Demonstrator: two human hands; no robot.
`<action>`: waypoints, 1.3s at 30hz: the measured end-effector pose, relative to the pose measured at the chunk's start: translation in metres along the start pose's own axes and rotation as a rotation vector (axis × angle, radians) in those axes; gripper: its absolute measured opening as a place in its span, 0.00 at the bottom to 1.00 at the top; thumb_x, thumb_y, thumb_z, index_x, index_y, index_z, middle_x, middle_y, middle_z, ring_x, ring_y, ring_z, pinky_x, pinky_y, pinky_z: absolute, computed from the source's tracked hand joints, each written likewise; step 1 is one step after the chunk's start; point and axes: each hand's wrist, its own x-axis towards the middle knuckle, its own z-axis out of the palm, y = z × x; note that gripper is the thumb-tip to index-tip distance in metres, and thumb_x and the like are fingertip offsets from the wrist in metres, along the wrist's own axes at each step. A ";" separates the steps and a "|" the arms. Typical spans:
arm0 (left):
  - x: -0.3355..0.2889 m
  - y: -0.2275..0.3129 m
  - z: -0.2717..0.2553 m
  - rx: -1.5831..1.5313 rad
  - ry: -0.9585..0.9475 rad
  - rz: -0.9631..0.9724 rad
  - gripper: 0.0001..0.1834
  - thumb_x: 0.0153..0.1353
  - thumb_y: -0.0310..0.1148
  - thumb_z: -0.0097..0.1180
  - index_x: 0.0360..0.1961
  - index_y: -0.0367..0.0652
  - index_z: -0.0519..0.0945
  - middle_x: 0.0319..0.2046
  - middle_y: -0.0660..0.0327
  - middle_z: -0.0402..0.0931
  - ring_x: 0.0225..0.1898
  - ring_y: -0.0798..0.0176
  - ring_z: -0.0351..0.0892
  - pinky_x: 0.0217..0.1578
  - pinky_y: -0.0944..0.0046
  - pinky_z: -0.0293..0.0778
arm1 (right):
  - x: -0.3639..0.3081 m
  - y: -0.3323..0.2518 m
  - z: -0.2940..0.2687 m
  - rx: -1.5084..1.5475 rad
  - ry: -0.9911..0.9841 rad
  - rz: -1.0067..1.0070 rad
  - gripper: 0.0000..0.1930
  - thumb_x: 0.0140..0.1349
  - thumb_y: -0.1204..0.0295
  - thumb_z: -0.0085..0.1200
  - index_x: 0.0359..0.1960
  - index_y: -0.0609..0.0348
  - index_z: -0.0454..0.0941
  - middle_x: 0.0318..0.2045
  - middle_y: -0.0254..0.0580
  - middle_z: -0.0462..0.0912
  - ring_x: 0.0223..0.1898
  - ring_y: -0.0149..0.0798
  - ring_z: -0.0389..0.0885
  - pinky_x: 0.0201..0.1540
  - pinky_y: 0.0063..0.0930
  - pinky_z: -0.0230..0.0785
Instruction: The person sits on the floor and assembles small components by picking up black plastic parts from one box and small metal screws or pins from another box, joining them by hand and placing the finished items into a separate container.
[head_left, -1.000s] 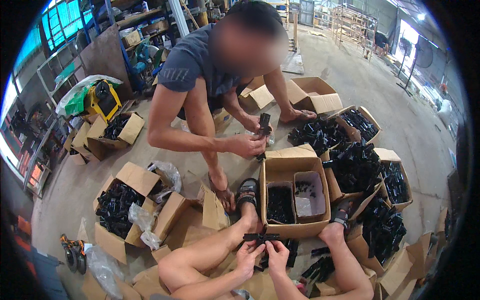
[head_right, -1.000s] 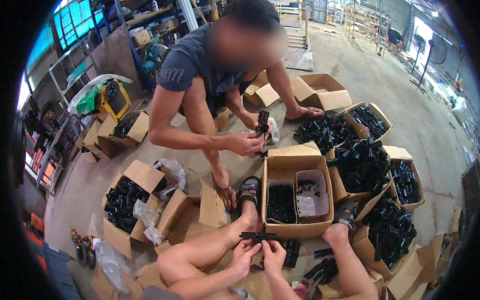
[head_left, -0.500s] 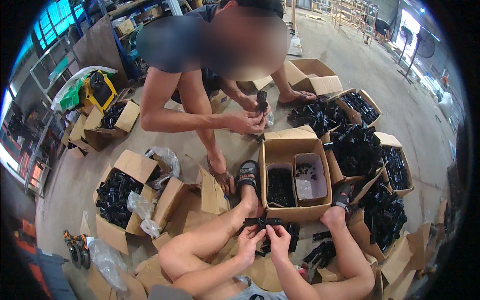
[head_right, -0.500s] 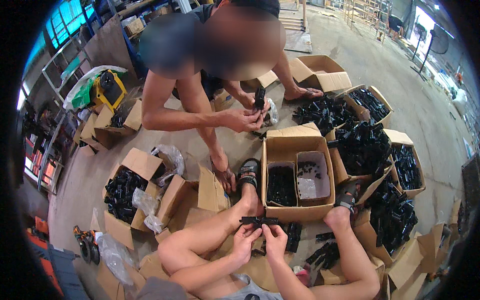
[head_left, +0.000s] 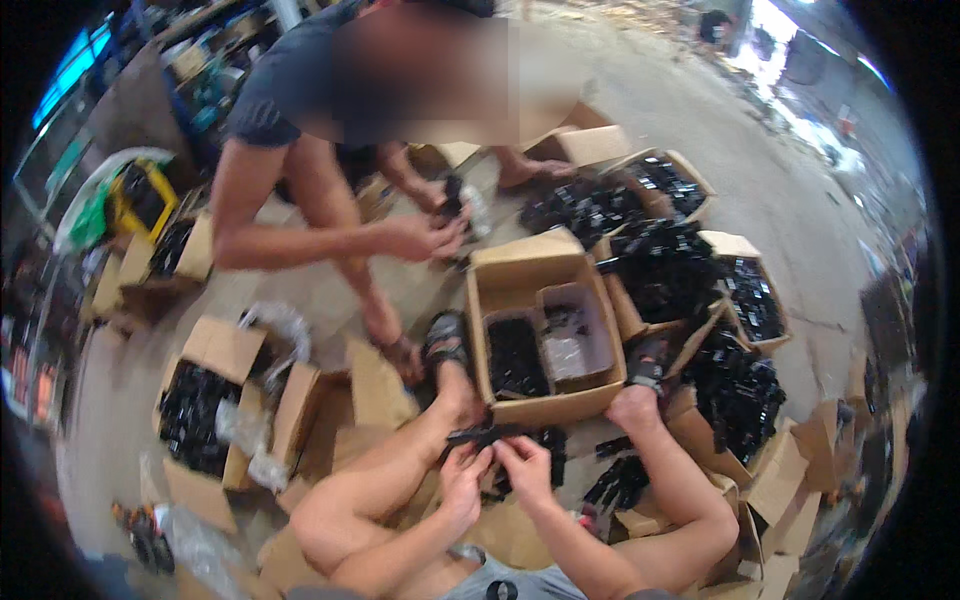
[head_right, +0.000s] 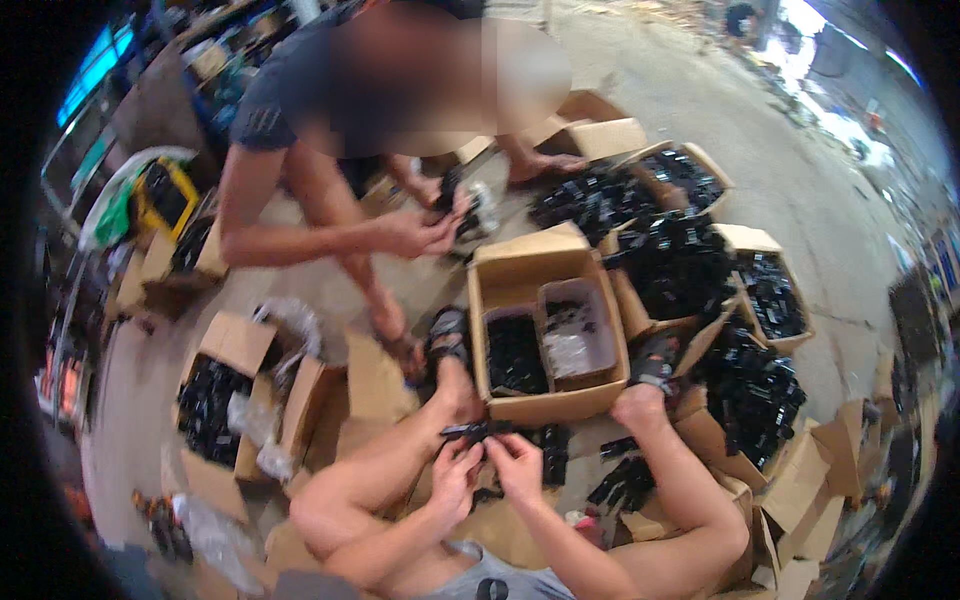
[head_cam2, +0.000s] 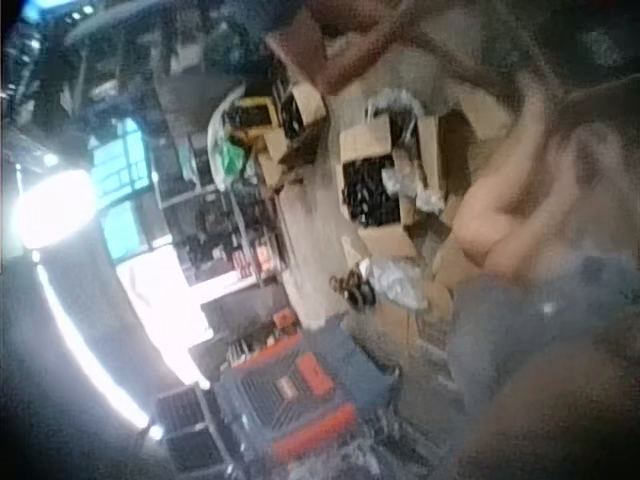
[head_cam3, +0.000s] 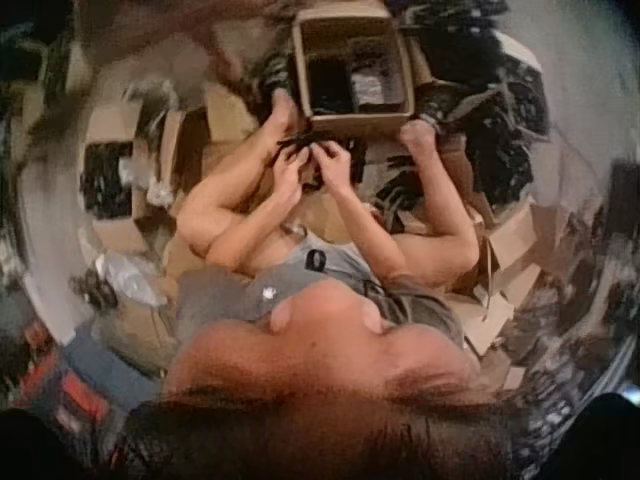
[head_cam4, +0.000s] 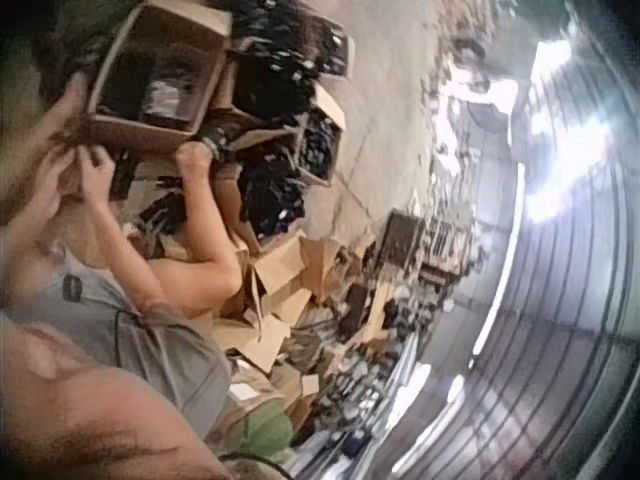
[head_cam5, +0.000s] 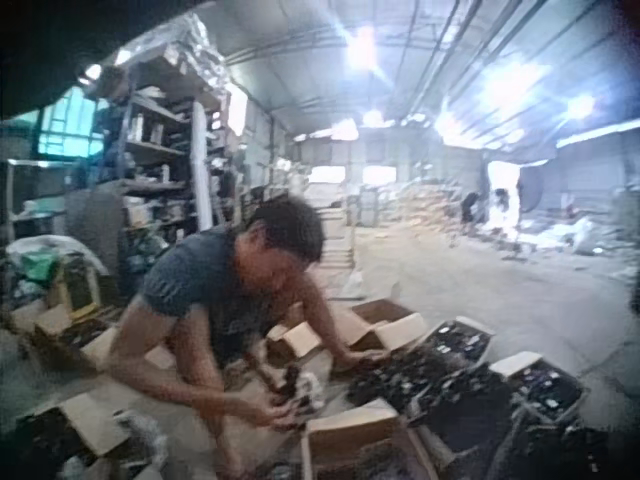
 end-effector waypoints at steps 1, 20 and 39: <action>-0.002 0.002 0.001 0.014 -0.006 -0.001 0.16 0.63 0.20 0.60 0.51 0.40 0.72 0.50 0.55 0.78 0.52 0.64 0.78 0.54 0.65 0.75 | -0.002 -0.001 0.000 -0.026 0.001 -0.007 0.07 0.64 0.72 0.62 0.37 0.65 0.84 0.30 0.31 0.84 0.31 0.23 0.77 0.34 0.20 0.70; -0.006 0.010 0.003 -0.024 0.008 0.036 0.13 0.62 0.23 0.62 0.46 0.46 0.76 0.41 0.64 0.83 0.40 0.71 0.81 0.39 0.72 0.75 | -0.003 -0.015 0.011 0.002 0.021 -0.003 0.09 0.61 0.75 0.64 0.41 0.67 0.84 0.36 0.37 0.87 0.38 0.26 0.82 0.44 0.21 0.74; 0.003 0.000 -0.002 0.005 -0.017 0.115 0.15 0.60 0.19 0.63 0.47 0.38 0.75 0.46 0.56 0.81 0.46 0.65 0.81 0.50 0.67 0.76 | -0.001 -0.017 0.009 0.039 0.022 0.076 0.11 0.62 0.75 0.62 0.43 0.68 0.84 0.35 0.37 0.87 0.34 0.25 0.80 0.39 0.20 0.72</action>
